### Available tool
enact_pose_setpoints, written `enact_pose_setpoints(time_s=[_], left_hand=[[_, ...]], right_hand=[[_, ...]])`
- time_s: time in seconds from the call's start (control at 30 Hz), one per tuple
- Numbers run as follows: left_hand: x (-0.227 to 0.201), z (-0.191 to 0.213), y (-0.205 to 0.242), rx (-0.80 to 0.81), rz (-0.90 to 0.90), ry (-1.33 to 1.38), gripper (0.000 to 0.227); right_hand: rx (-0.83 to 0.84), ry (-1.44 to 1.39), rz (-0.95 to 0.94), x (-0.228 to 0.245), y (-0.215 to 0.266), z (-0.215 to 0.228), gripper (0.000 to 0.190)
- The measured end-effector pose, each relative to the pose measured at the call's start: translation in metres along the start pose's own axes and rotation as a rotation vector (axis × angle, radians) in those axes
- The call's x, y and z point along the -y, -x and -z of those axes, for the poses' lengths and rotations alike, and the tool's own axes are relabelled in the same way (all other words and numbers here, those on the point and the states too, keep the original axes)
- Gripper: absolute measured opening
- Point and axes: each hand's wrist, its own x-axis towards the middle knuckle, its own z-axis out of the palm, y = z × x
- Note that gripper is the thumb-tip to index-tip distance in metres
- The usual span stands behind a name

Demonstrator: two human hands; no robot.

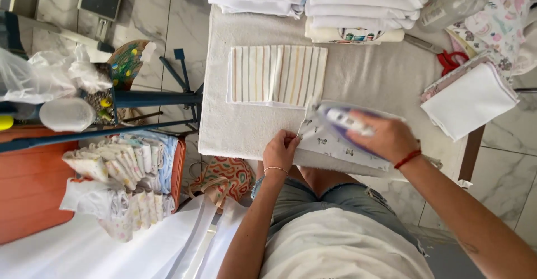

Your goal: Ironing small pieces of patterned fabric on a work table in a sewing factory

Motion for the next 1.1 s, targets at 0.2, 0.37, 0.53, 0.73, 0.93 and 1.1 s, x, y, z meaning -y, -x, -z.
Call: enact_pose_setpoints(time_s=[0.2, 0.37, 0.53, 0.73, 0.93, 1.1], left_hand=[[0.014, -0.003, -0.018, 0.094, 0.053, -0.082, 0.018], [-0.006, 0.014, -0.012, 0.122, 0.088, -0.121, 0.019], [0.002, 0.007, -0.018, 0.123, 0.087, -0.117, 0.023], [0.008, -0.009, -0.037, 0.164, 0.14, -0.215, 0.025], [-0.024, 0.016, -0.056, -0.133, 0.359, 1.039, 0.06], [-0.047, 0.031, -0.108, -0.233, 0.352, 1.356, 0.055]], right_hand=[[-0.086, 0.135, 0.37, -0.005, 0.006, -0.017, 0.04], [0.09, 0.021, 0.135, 0.017, 0.003, -0.005, 0.041], [0.133, 0.107, 0.396, 0.014, 0.01, -0.002, 0.038], [-0.165, 0.073, 0.055, -0.026, 0.024, 0.001, 0.045], [0.081, -0.019, 0.184, -0.026, 0.044, 0.013, 0.036], [-0.092, 0.033, 0.396, -0.016, 0.023, 0.009, 0.04]])
